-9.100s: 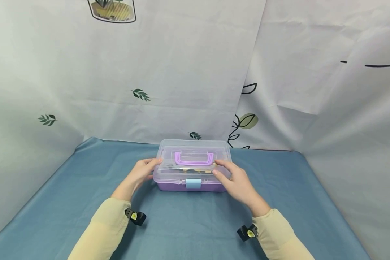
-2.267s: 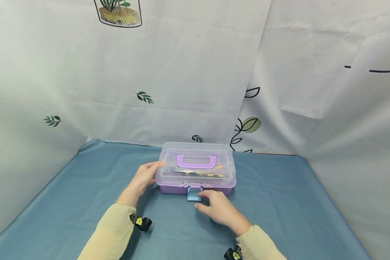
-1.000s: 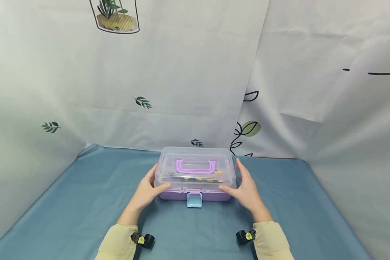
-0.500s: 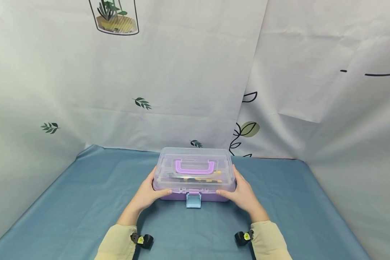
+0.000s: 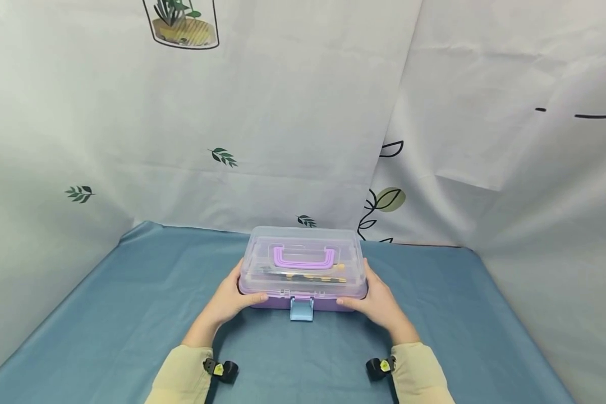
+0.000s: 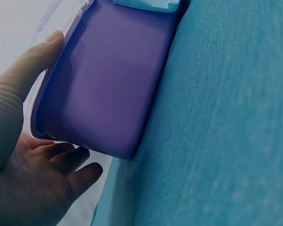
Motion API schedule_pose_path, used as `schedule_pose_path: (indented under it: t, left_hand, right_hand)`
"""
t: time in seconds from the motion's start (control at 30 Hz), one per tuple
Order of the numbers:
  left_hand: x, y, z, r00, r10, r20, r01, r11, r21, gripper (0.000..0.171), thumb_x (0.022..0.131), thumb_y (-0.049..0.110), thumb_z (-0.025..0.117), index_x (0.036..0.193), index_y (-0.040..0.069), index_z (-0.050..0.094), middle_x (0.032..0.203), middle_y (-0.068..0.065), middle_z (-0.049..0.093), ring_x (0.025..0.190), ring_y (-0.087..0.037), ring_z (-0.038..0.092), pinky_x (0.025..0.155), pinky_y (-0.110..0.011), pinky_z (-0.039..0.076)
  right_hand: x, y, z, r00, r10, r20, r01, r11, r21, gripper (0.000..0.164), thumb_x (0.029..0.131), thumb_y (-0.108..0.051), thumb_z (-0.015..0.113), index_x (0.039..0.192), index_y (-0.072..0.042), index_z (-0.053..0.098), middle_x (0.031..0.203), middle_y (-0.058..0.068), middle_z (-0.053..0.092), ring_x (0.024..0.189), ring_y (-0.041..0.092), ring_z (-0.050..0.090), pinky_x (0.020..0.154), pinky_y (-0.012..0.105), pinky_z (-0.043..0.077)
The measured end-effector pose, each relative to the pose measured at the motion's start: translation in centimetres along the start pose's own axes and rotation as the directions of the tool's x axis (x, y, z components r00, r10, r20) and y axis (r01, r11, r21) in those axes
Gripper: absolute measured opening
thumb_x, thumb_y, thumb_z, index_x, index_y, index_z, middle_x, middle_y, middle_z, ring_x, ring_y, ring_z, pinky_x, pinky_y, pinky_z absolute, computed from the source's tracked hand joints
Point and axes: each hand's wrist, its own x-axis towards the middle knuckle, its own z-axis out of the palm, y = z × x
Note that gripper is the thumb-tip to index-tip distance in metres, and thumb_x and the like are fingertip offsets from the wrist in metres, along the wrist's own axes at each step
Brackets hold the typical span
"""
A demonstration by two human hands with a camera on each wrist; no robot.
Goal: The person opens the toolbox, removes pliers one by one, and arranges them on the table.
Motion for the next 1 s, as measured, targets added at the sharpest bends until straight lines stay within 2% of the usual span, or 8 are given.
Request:
schedule_pose_path:
  t: [0.1, 0.33, 0.57, 0.77, 1.0]
  left_hand:
    - [0.0, -0.04, 0.02, 1.0, 0.002, 0.001, -0.002, 1.0, 0.012, 0.115, 0.065, 0.027, 0.087, 0.152, 0.006, 0.014, 0.151, -0.016, 0.034, 0.14, -0.031, 0.03, 0.115, -0.052, 0.027]
    - [-0.02, -0.18, 0.04, 1.0, 0.018, 0.008, -0.018, 1.0, 0.0, 0.105, 0.063, 0.024, 0.088, 0.149, 0.018, 0.027, 0.136, -0.008, 0.052, 0.124, -0.024, 0.047, 0.108, -0.047, 0.037]
    - [0.02, -0.02, -0.13, 1.0, 0.007, 0.025, -0.007, 1.0, -0.005, 0.103, 0.062, 0.026, 0.088, 0.147, 0.022, 0.03, 0.135, -0.004, 0.053, 0.121, -0.022, 0.048, 0.107, -0.045, 0.037]
    - [0.09, 0.02, -0.31, 0.999, 0.022, 0.024, -0.022, 1.0, 0.003, 0.101, 0.064, 0.026, 0.087, 0.147, 0.024, 0.03, 0.135, -0.004, 0.052, 0.121, -0.022, 0.048, 0.108, -0.045, 0.037]
    - [0.1, -0.34, -0.33, 1.0, 0.013, 0.026, -0.014, 1.0, 0.023, 0.102, 0.066, 0.03, 0.086, 0.149, 0.024, 0.027, 0.139, -0.004, 0.051, 0.124, -0.021, 0.047, 0.109, -0.046, 0.037]
  right_hand:
    - [-0.05, 0.04, -0.07, 1.0, 0.015, 0.014, -0.015, 1.0, -0.004, 0.105, 0.069, -0.043, 0.081, 0.151, -0.019, 0.021, 0.131, 0.011, 0.056, 0.112, 0.025, 0.055, 0.095, 0.05, 0.047]
    - [-0.07, 0.01, -0.18, 0.999, 0.034, 0.036, -0.034, 0.999, -0.011, 0.104, 0.071, -0.043, 0.08, 0.151, -0.017, 0.02, 0.133, 0.014, 0.055, 0.111, 0.027, 0.055, 0.095, 0.052, 0.047]
    - [-0.01, 0.11, -0.18, 0.997, 0.064, 0.047, -0.064, 0.998, -0.016, 0.103, 0.07, -0.046, 0.08, 0.151, -0.016, 0.022, 0.13, 0.012, 0.057, 0.108, 0.025, 0.056, 0.095, 0.049, 0.048]
    - [0.24, 0.25, -0.23, 0.995, 0.071, 0.063, -0.069, 0.997, -0.03, 0.098, 0.07, -0.047, 0.079, 0.148, -0.016, 0.028, 0.128, 0.01, 0.059, 0.105, 0.023, 0.055, 0.093, 0.048, 0.048]
    - [0.19, 0.42, -0.31, 0.993, 0.087, 0.076, -0.085, 0.996, -0.036, 0.082, 0.072, -0.044, 0.079, 0.138, -0.011, 0.043, 0.115, 0.008, 0.064, 0.093, 0.018, 0.057, 0.079, 0.033, 0.051]
